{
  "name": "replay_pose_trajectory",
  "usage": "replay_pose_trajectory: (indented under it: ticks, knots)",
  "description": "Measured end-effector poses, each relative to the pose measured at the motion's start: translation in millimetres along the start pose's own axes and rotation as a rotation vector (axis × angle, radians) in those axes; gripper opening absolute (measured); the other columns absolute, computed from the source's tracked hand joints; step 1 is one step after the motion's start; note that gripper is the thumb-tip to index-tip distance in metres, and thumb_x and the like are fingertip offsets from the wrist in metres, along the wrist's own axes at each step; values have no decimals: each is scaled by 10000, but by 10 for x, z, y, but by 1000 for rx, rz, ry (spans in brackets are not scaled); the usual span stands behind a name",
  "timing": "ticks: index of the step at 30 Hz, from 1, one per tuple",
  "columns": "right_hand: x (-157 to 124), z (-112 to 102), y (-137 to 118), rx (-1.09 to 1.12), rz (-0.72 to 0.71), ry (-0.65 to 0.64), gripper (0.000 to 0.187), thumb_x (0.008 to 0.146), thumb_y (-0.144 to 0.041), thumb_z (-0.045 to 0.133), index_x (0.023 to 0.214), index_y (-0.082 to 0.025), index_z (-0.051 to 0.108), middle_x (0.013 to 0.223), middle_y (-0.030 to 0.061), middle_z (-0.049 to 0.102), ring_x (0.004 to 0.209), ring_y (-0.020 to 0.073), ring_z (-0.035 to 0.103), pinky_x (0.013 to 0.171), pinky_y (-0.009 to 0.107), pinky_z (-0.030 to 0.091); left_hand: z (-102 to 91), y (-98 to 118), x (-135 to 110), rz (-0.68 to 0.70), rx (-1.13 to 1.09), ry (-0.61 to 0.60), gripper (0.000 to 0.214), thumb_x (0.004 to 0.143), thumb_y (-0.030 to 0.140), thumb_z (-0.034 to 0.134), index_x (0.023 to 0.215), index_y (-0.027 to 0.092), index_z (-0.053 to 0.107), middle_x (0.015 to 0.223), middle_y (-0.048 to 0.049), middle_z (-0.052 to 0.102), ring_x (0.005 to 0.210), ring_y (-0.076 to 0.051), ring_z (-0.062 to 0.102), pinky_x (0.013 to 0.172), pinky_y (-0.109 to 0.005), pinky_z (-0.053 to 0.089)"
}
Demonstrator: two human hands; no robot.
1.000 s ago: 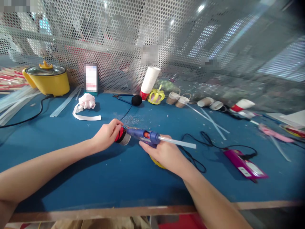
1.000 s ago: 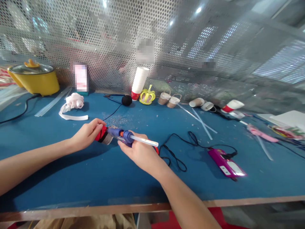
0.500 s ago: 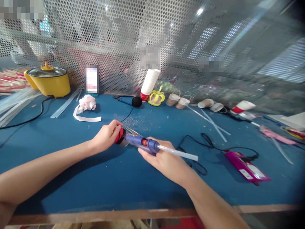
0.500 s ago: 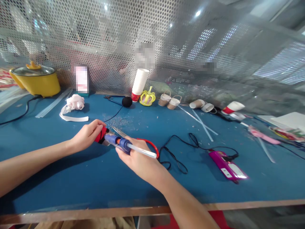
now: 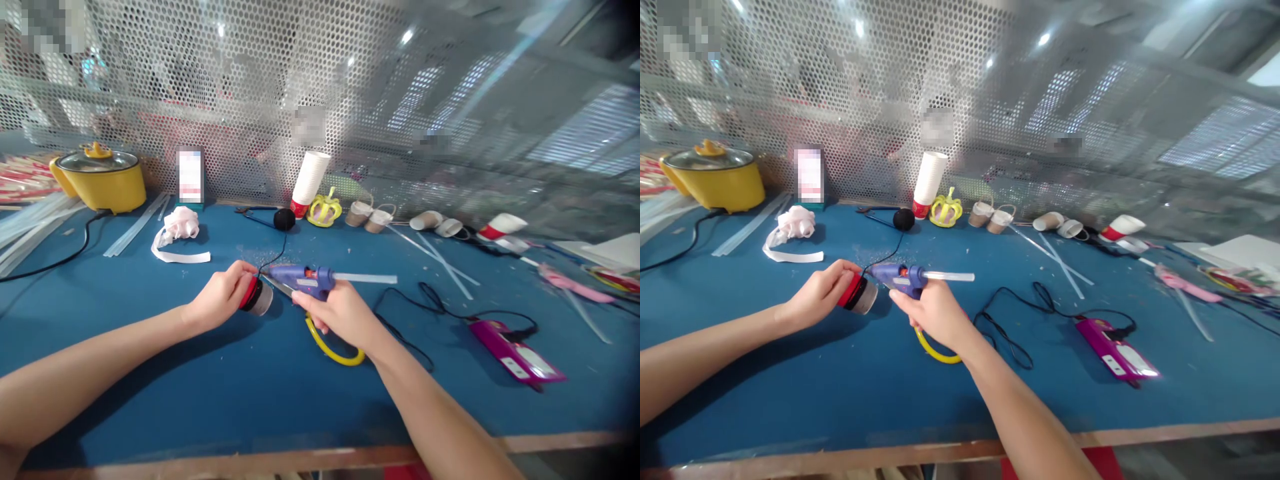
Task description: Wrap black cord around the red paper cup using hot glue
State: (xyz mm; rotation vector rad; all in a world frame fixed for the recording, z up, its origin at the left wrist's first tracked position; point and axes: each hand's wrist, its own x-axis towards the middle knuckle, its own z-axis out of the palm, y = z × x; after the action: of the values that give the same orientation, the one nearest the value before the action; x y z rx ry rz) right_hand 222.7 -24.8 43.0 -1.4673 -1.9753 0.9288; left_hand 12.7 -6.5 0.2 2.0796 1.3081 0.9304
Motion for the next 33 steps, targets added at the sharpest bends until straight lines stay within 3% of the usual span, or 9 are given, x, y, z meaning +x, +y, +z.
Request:
replay_pose_trajectory:
  ticks: [3, 9, 13, 20, 23, 27, 30, 32, 33]
  knots:
    - [117, -137, 70, 156, 68, 50, 162, 732, -307, 570, 693, -158, 522, 402, -66, 469, 335, 74, 413, 382, 203, 374, -1, -10, 14, -27, -26, 1, 279, 874, 302, 301, 975, 151, 513, 772, -40, 619, 665, -144, 564, 617, -250, 424]
    - [475, -445, 453, 181, 242, 349, 120, 665, -191, 648, 743, -119, 591, 605, 11, 598, 501, 70, 502, 435, 162, 392, -27, -66, 77, -98, -101, 80, 294, 874, 332, 317, 953, 149, 532, 750, -24, 599, 664, -138, 537, 620, -253, 413]
    - [663, -494, 682, 214, 309, 295, 149, 697, -240, 638, 647, -111, 583, 549, 30, 578, 432, 73, 471, 409, 193, 407, -66, -56, 90, -70, -152, 142, 287, 874, 335, 328, 965, 155, 532, 714, -7, 580, 615, -121, 504, 568, -234, 396]
    - [831, -454, 866, 115, 319, 193, 342, 722, -420, 606, 565, -117, 591, 504, 65, 590, 438, 106, 514, 441, 218, 428, -85, 64, 15, 19, -253, 136, 273, 883, 323, 328, 976, 162, 528, 665, 7, 556, 571, -106, 474, 538, -218, 388]
    - [842, -489, 797, -2, 281, 217, 345, 717, -441, 606, 583, -124, 621, 543, 84, 617, 536, 145, 574, 519, 236, 437, -92, 95, -4, 38, -279, 130, 269, 887, 319, 328, 983, 164, 526, 669, 7, 559, 577, -104, 470, 540, -212, 389]
    - [779, -398, 478, -88, 183, 233, 348, 734, -480, 577, 686, -147, 665, 747, 110, 669, 749, 188, 607, 650, 269, 439, -97, 120, -20, 54, -289, 119, 274, 891, 325, 324, 997, 168, 523, 675, 9, 560, 580, -102, 470, 549, -212, 392]
    - [709, -142, 162, -38, 102, 80, 457, 774, -569, 464, 765, -169, 685, 801, 59, 681, 750, 164, 606, 681, 268, 445, -100, 139, -40, 91, -262, 107, 266, 889, 309, 326, 989, 169, 529, 715, 0, 579, 609, -105, 487, 581, -219, 399]
    - [679, 53, -10, 190, -42, -175, 454, 802, -547, 436, 838, -160, 670, 866, 56, 675, 785, 149, 597, 718, 269, 444, -102, 146, -54, 106, -241, 108, 260, 886, 302, 329, 994, 171, 525, 727, -4, 582, 619, -106, 491, 592, -224, 398]
    - [671, 134, -75, 287, -85, -175, 408, 781, -523, 490, 848, -157, 657, 868, 51, 670, 782, 144, 594, 727, 269, 443, -102, 145, -59, 101, -238, 108, 260, 886, 304, 327, 1004, 171, 516, 712, -1, 576, 608, -105, 485, 584, -224, 394]
